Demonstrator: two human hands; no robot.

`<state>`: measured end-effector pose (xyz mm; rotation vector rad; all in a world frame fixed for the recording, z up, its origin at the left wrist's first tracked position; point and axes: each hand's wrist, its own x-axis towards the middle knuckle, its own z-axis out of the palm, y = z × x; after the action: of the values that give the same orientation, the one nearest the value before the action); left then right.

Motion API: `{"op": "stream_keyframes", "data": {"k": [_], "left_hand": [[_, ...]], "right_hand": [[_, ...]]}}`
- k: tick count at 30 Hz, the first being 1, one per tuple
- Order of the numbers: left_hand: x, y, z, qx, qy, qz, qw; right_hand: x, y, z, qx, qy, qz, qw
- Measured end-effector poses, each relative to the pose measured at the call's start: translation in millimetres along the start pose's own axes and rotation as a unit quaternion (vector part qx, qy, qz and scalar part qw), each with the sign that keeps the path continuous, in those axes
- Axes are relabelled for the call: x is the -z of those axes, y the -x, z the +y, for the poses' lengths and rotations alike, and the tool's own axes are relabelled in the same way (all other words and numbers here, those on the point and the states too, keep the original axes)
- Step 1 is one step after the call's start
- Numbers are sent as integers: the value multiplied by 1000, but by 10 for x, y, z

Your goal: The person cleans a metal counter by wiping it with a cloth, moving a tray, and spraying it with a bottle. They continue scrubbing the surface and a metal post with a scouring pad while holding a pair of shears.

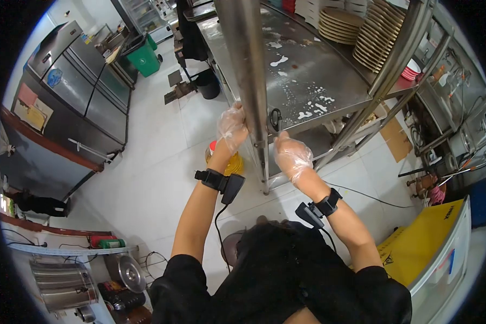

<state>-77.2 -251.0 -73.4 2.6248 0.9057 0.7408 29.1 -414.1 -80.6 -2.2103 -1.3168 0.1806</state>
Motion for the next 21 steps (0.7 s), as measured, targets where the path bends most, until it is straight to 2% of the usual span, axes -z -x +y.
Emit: {"op": "stream_keyframes", "data": {"k": [2, 4, 5, 6, 7, 8, 10, 11, 13, 14, 17, 18, 20, 21], "left_hand": [[12, 41, 19, -17, 40, 33, 999], [-5, 31, 2, -25, 47, 41, 998], [-29, 26, -15, -34, 54, 50, 997], [-67, 19, -56, -34, 55, 51, 997], [-109, 24, -106, -42, 73, 52, 995], [-104, 23, -121, -51, 91, 52, 993], [-110, 7, -144, -27, 91, 33, 995], [-108, 16, -133, -6, 93, 11, 996], [-108, 30, -111, -6, 70, 27, 997], [-60, 34, -58, -9, 49, 41, 998], [79, 94, 120, -10, 62, 66, 996], [79, 93, 127, -10, 61, 67, 996], [69, 100, 117, -18, 68, 70, 995], [0, 92, 31, -16, 68, 71, 995]], "right_hand": [[-91, 3, 29, -23, -9, -31, 999], [-198, -1, 154, 48, -54, 17, 997], [-158, -7, 141, 48, -53, 17, 997], [-106, -32, 118, -32, -164, -72, 983], [-67, -40, 101, -111, -271, -161, 942], [-43, -34, 109, -109, -271, -162, 943], [8, -18, 164, -148, -481, -226, 834], [72, 8, 159, -147, -481, -229, 834], [215, 43, 140, -151, -581, -231, 766], [177, 45, 190, -149, -580, -235, 765], [104, 88, 305, -131, -464, -142, 865], [138, 132, 285, -129, -463, -143, 865], [190, 211, 228, -65, -293, -99, 949], [79, 184, 287, -12, -222, -75, 972]]}}
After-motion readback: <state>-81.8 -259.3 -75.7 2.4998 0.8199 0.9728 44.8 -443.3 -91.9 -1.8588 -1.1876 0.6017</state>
